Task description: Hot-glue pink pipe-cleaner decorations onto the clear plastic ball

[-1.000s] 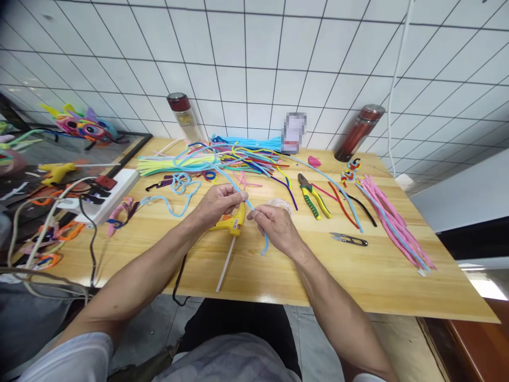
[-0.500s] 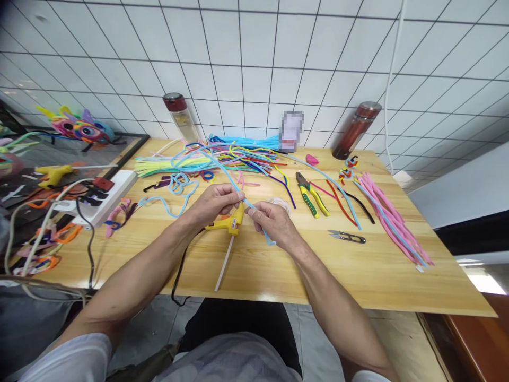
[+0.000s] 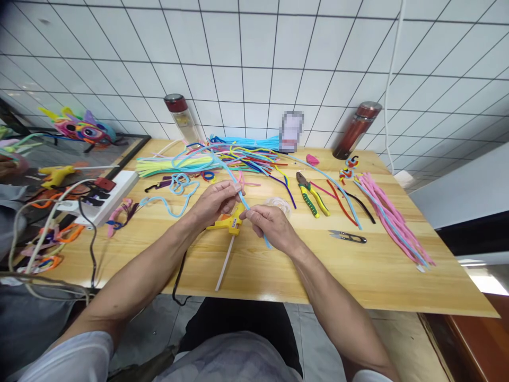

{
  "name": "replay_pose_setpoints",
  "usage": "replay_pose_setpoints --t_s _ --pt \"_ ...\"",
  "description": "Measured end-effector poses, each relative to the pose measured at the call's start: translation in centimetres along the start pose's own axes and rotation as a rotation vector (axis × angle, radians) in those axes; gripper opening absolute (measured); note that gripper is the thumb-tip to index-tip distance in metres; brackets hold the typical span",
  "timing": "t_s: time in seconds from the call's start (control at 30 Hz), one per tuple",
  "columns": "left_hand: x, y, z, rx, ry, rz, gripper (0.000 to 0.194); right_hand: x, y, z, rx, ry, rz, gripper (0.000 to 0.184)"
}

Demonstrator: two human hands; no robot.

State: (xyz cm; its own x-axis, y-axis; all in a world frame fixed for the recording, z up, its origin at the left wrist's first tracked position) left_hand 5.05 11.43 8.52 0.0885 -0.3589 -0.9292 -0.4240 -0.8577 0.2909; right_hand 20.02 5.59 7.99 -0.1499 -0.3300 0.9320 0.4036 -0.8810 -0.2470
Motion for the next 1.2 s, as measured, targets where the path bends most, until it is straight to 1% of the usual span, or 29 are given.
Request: replay_pose_setpoints --t_s 0.1,0.23,0.3,0.37,0.5,0.63,0.8,1.0,1.13,1.2 --pt "0.2 0.2 -0.6 0.088 -0.049 0.041 0.051 -0.4 0.0 0.2 -0.025 -0.025 -0.018 0.053" --pt "0.6 0.2 -0.9 0.121 -0.104 0.039 0.049 -0.4 -0.1 0.1 -0.019 -0.035 -0.008 0.052" --pt "0.8 0.2 -0.9 0.089 -0.107 0.019 0.049 -0.5 -0.1 -0.2 -0.007 -0.058 -0.009 0.054" --pt "1.0 0.2 -1.0 0.029 -0.090 -0.013 0.049 -0.6 -0.2 -0.5 -0.004 -0.077 -0.020 0.055" --pt "1.3 0.2 -1.1 -0.079 -0.019 -0.070 0.049 -0.8 -0.2 -0.8 -0.034 -0.085 -0.029 0.054" --pt "0.8 0.2 -0.2 -0.167 0.013 -0.107 0.050 -1.2 -0.2 -0.8 -0.050 -0.166 -0.082 0.049" --pt "0.1 0.2 0.8 -0.221 0.030 -0.130 0.048 -1.4 0.0 -0.6 -0.048 -0.100 -0.099 0.045" --pt "0.5 0.0 1.1 -0.273 0.052 -0.190 0.042 -0.8 0.2 -1.8 0.025 -0.034 -0.050 0.045" --pt "0.2 -0.1 2.0 -0.329 0.129 -0.199 0.038 -0.9 0.3 -1.6 -0.019 -0.025 -0.096 0.046" --pt "-0.1 -0.1 2.3 -0.345 0.148 -0.212 0.036 -0.7 0.4 -1.5 -0.025 -0.014 -0.086 0.047"
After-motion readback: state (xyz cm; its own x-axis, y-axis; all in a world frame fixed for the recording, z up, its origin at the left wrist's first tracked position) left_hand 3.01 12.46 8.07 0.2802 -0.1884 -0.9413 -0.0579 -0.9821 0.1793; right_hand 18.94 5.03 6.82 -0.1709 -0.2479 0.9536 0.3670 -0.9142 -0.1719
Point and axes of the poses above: each hand's wrist, its own y-axis away from the middle knuckle, its own z-axis out of the back of the hand, x = y × z, the point moved 6 cm from there along -y, towards the middle knuckle, and after that the axes turned 13 degrees about z, right-handed, at the moved point
